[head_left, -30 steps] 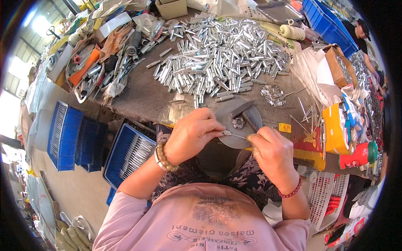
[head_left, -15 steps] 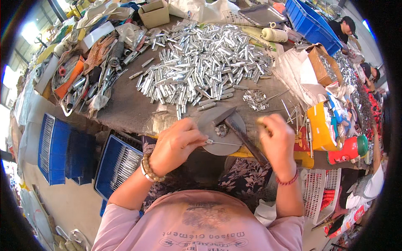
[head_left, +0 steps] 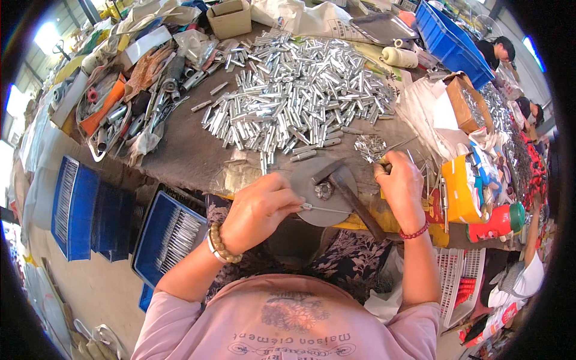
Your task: Using a hammer to secure small metal pins into metal components on a workbench.
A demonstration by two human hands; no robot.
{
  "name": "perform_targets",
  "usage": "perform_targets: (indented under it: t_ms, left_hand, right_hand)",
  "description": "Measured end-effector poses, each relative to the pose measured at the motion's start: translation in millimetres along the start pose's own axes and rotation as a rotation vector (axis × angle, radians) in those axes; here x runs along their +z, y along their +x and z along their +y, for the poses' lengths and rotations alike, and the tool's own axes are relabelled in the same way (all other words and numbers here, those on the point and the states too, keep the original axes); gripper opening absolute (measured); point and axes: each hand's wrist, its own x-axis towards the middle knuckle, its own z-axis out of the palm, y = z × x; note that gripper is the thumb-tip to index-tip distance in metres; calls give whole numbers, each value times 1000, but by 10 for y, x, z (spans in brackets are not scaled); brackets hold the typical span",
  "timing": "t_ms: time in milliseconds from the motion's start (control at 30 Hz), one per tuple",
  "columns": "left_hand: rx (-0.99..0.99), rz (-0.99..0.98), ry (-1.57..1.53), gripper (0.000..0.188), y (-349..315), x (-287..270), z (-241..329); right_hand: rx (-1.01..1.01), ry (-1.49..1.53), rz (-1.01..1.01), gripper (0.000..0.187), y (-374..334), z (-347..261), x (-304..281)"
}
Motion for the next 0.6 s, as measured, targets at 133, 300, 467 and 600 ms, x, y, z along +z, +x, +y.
perform_targets:
  t_ms: [133,300,467,600]
  left_hand:
    - [23,5,14,15,0,-1,-18]
    - [37,-5,55,17,-2,-19,-11]
    - [51,9,34,15,-2,-5,-6]
    - [54,5,34,14,-11,2,-18]
  right_hand:
    - [-46,82,7,12,-5,53,-13]
    - [-201,428,-169,13,-244,-513,-364]
    - [-505,416,-145,13,-403,-842,-231]
    - [-566,332,-158,16,-406,-906,-218]
